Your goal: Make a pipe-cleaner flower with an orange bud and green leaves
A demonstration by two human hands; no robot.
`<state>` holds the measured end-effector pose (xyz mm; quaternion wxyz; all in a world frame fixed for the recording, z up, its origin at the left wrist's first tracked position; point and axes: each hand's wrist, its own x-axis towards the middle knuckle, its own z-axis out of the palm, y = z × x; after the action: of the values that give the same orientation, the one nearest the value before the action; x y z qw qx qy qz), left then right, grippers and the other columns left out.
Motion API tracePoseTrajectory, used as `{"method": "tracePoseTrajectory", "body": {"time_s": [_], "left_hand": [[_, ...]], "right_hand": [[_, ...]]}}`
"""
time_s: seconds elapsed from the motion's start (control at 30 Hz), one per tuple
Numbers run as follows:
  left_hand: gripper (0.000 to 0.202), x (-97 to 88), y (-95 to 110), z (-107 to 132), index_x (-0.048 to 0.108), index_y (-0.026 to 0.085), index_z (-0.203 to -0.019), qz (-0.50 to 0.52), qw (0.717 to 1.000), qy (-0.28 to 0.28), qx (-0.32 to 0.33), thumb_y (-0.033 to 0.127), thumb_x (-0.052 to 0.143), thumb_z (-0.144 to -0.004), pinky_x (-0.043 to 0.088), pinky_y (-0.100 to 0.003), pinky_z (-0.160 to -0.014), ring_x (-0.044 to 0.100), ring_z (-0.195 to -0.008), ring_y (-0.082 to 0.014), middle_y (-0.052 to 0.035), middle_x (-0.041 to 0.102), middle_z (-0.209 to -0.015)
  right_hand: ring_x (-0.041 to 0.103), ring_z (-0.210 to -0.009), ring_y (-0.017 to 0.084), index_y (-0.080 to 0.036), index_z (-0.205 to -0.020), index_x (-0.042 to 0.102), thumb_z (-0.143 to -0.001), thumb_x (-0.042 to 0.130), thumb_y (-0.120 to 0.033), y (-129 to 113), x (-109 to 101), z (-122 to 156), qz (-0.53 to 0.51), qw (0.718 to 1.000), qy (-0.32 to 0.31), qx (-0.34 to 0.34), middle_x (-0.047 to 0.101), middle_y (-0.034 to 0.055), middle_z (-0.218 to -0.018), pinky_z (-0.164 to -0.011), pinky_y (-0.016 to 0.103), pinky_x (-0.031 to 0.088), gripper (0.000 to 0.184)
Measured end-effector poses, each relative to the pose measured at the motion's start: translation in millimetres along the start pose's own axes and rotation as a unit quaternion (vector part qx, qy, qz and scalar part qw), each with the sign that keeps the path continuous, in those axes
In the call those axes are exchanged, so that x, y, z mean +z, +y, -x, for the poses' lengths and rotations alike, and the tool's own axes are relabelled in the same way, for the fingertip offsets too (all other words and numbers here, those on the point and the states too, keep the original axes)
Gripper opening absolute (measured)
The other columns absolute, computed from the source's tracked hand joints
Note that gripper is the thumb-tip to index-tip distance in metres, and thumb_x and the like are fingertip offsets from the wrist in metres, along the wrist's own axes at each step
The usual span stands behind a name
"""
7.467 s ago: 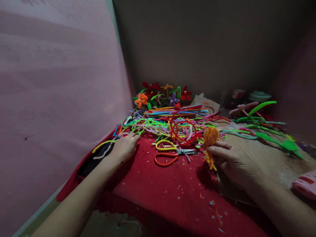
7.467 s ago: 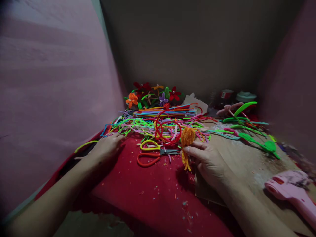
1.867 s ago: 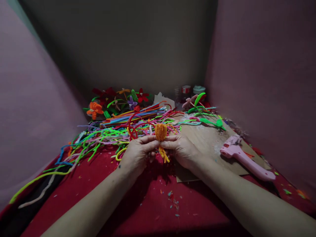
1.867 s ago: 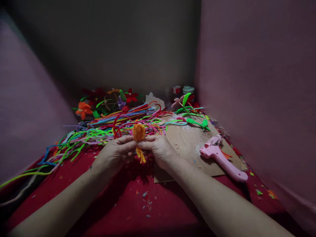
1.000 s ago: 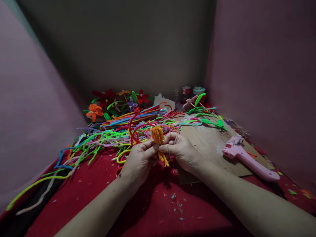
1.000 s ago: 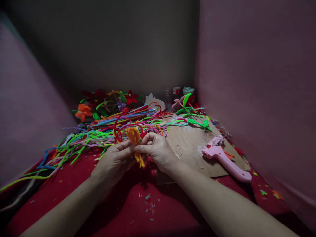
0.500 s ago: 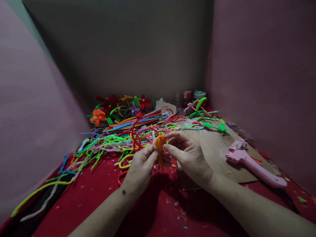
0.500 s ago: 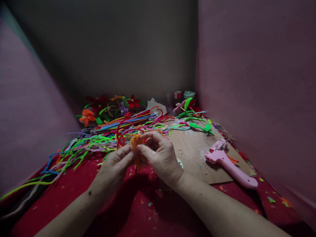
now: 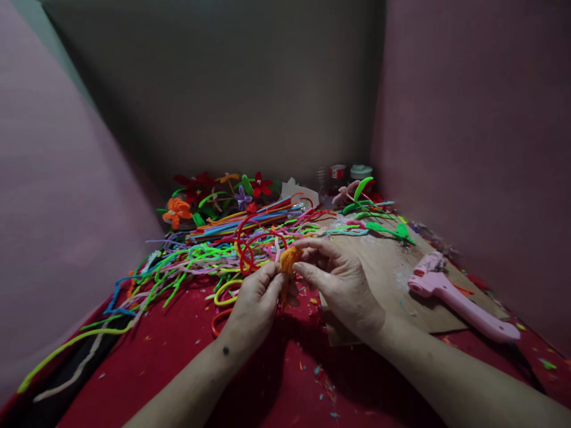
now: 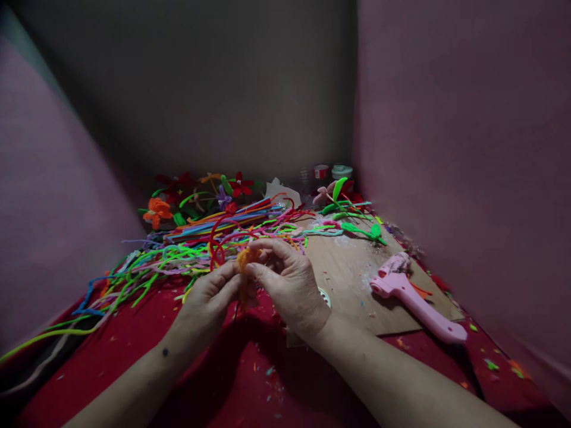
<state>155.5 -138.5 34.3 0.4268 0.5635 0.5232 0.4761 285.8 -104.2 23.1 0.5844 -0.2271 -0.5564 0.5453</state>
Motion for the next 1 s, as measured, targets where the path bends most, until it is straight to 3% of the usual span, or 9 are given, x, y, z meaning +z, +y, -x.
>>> {"method": "tracePoseTrajectory", "body": {"time_s": [0.17,0.37,0.6,0.73,1.0], "left_hand": [[0.014,-0.3,-2,0,0.056,0.015,-0.07,-0.009,1.0,-0.006,-0.004,0.025,0.051,-0.079,0.042,-0.023,-0.055,0.053,-0.053,-0.0118,0.0003,0.058,-0.058],[0.016,0.5,-4,0,0.055,0.015,-0.069,-0.019,1.0,-0.001,-0.008,0.024,0.049,-0.081,0.042,-0.022,-0.055,0.053,-0.051,-0.0106,0.0009,0.058,-0.056],[0.015,1.0,-5,0,0.055,0.015,-0.069,0.008,1.0,0.0,-0.027,0.025,0.052,-0.079,0.043,-0.022,-0.053,0.055,-0.05,-0.0102,0.0009,0.059,-0.057],[0.016,0.1,-9,-1,0.055,0.015,-0.068,0.023,0.999,-0.001,-0.023,0.027,0.055,-0.078,0.043,-0.021,-0.052,0.055,-0.049,-0.0098,0.0006,0.059,-0.056],[0.015,-4.8,-10,-4,0.059,0.012,-0.076,0.135,0.982,-0.047,-0.124,0.027,0.061,-0.073,0.041,-0.018,-0.046,0.054,-0.043,-0.0076,0.0014,0.058,-0.054]], "right_hand": [[0.055,-0.071,0.012,-0.023,-0.085,0.056,-0.071,0.063,-0.015,3,-1,-2,-0.006,1.0,-0.011,0.005,0.057,-0.0026,-0.077,-0.068,0.027,0.046,0.017],[0.053,-0.068,0.013,-0.021,-0.075,0.049,-0.07,0.066,-0.022,6,-5,-3,0.082,0.996,0.01,0.016,0.054,-0.0021,-0.073,-0.065,0.028,0.045,0.018],[0.054,-0.066,0.013,-0.02,-0.072,0.056,-0.07,0.066,-0.022,2,-7,-5,0.08,0.997,-0.003,0.02,0.058,-0.0013,-0.071,-0.063,0.027,0.045,0.01],[0.054,-0.068,0.014,-0.02,-0.072,0.063,-0.072,0.064,-0.023,2,-8,-5,0.135,0.991,-0.016,-0.005,0.059,0.0003,-0.071,-0.064,0.029,0.044,0.003],[0.051,-0.073,0.015,-0.024,-0.074,0.067,-0.07,0.067,-0.019,3,-11,-8,0.131,0.989,-0.029,-0.062,0.055,-0.0002,-0.072,-0.069,0.031,0.043,0.006]]}}
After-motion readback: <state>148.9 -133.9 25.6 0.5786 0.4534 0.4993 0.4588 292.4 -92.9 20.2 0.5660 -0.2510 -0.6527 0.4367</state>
